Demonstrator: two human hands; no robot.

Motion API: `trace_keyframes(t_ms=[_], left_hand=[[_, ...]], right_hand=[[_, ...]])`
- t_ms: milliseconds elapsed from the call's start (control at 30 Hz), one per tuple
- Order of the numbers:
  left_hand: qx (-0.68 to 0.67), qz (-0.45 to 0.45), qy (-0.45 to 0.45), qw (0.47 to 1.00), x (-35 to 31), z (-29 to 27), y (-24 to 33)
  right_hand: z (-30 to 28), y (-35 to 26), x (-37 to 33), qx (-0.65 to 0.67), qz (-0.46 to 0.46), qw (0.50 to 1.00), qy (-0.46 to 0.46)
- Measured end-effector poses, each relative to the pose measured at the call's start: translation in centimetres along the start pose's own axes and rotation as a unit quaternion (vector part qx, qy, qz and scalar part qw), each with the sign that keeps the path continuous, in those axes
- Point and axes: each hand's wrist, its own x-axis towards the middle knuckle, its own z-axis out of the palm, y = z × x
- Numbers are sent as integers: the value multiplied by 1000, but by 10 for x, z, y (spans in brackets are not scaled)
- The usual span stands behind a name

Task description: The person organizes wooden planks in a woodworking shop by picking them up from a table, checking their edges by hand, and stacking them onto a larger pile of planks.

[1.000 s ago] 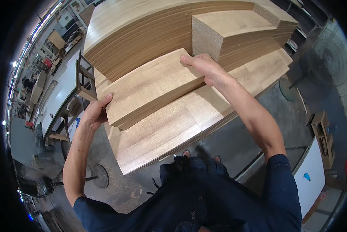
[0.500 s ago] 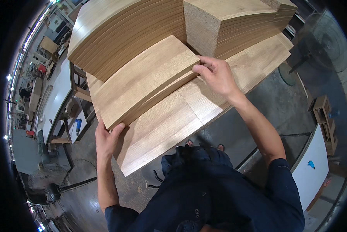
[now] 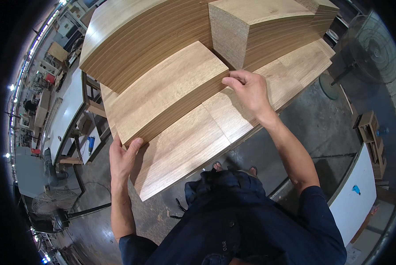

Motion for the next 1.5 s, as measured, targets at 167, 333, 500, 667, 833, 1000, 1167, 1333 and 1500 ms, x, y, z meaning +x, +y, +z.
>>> trace_keyframes(t_ms=[167, 333, 500, 667, 833, 1000, 1167, 1333, 1500], left_hand=[[-12, -25, -10, 1000, 1, -2, -7], [74, -33, 13, 997, 4, 2, -4], [68, -39, 25, 997, 5, 9, 0], [14, -42, 38, 998, 5, 28, 25], [13, -28, 41, 999, 10, 41, 30], [37, -13, 34, 999, 18, 48, 29], [-17, -25, 40, 999, 18, 54, 28], [-13, -13, 63, 998, 15, 58, 21], [32, -2, 24, 999, 17, 52, 18]], right_hand=[[0, 16, -6, -32, -63, 997, 22], [-1, 22, -10, -156, -108, 981, 47], [-16, 18, -6, -192, -68, 979, 16], [-28, 11, 6, -201, -5, 979, -32], [-30, 16, 14, -188, -3, 982, -30], [-32, 34, 22, -204, -38, 978, 17], [-37, 37, 26, -211, -41, 976, 11], [-37, 39, 29, -209, -24, 978, -7], [-46, 45, 38, -213, -67, 974, -18]])
